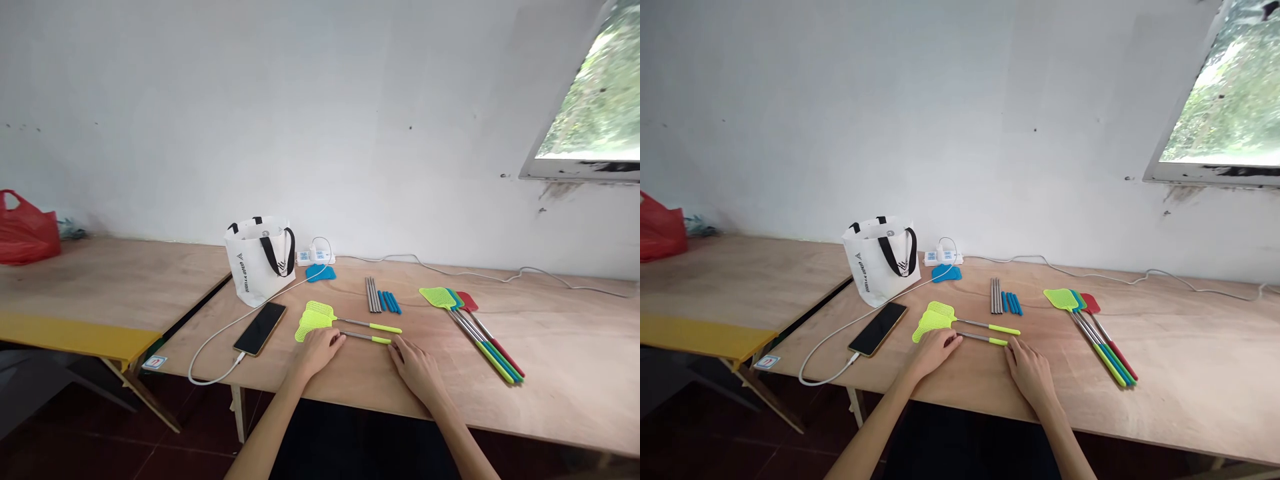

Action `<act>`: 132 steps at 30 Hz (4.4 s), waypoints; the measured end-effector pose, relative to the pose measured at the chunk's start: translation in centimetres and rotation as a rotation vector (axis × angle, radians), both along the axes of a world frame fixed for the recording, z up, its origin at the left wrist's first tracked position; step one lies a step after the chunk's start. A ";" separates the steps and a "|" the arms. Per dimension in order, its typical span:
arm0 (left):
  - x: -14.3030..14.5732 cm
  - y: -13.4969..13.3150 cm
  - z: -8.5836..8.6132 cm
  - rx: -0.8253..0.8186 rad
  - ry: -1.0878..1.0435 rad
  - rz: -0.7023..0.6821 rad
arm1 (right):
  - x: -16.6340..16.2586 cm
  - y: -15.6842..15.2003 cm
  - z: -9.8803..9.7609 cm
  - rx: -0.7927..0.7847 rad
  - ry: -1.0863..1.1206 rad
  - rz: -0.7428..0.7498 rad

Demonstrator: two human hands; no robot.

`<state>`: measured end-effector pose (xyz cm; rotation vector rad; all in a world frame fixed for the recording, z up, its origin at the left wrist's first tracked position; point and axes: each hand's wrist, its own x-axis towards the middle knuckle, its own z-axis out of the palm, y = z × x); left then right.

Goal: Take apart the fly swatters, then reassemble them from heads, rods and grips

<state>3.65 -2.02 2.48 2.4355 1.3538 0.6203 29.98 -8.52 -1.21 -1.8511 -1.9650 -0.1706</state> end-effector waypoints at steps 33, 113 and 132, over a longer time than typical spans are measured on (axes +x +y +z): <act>0.0 0.0 0.0 -0.006 0.000 0.014 | 0.1 0.1 -0.2 0.020 -0.013 0.011; 0.0 0.2 0.1 -0.015 0.009 0.011 | 0.9 0.9 -1.3 0.039 -0.029 0.082; -1.8 2.5 -3.4 0.178 0.038 0.387 | 1.8 1.3 -1.4 0.139 0.132 0.233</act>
